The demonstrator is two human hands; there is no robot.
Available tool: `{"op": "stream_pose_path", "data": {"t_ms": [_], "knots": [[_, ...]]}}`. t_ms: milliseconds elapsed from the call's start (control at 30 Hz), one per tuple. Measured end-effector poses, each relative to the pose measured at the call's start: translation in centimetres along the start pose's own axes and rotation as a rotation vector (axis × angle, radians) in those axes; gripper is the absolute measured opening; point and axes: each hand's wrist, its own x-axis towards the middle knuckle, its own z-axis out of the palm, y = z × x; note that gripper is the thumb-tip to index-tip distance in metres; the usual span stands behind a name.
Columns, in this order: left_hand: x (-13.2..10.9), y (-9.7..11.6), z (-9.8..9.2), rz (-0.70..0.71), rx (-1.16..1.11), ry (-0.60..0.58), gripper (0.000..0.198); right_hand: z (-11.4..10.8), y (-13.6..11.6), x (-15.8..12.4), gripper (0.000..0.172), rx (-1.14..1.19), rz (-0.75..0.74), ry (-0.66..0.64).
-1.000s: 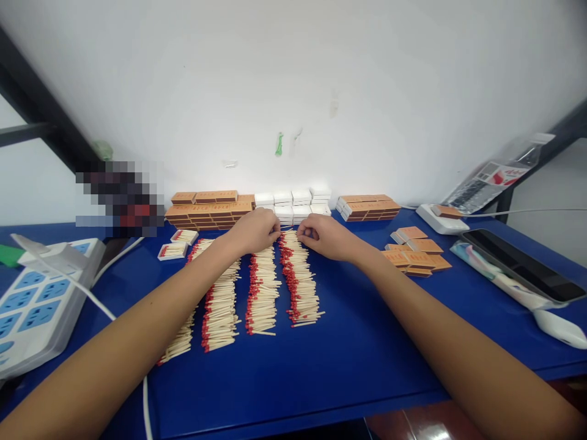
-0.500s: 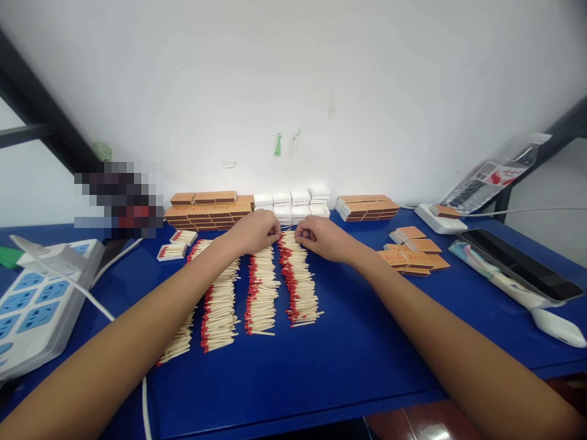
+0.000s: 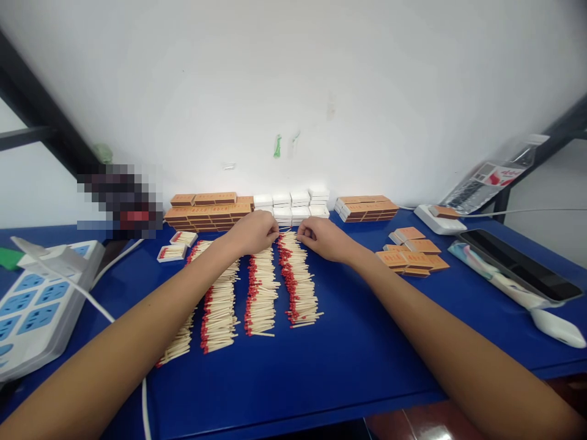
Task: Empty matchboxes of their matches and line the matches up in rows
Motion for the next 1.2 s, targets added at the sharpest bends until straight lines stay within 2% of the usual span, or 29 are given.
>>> {"op": "stream_pose_path", "data": {"t_ms": [267, 533, 767, 967, 1200], "knots": [[-0.1, 0.1, -0.4, 0.027, -0.017, -0.011, 0.028, -0.4, -0.3, 0.0, 0.016, -0.009, -0.018, 0.001], [-0.2, 0.3, -0.7, 0.034, -0.031, -0.042, 0.023, -0.2, -0.6, 0.0, 0.011, 0.019, -0.038, 0.014], [-0.2, 0.1, -0.7, -0.012, 0.025, -0.02, 0.024, -0.4, 0.3, 0.0, 0.011, -0.056, 0.029, 0.06], [-0.3, 0.2, -0.5, -0.019, 0.062, 0.002, 0.025, 0.3, 0.5, 0.2, 0.009, -0.043, 0.039, 0.033], [-0.1, 0.0, -0.3, 0.0, 0.057, 0.001, 0.028, 0.5, 0.3, 0.3, 0.011, -0.05, -0.015, 0.006]]}}
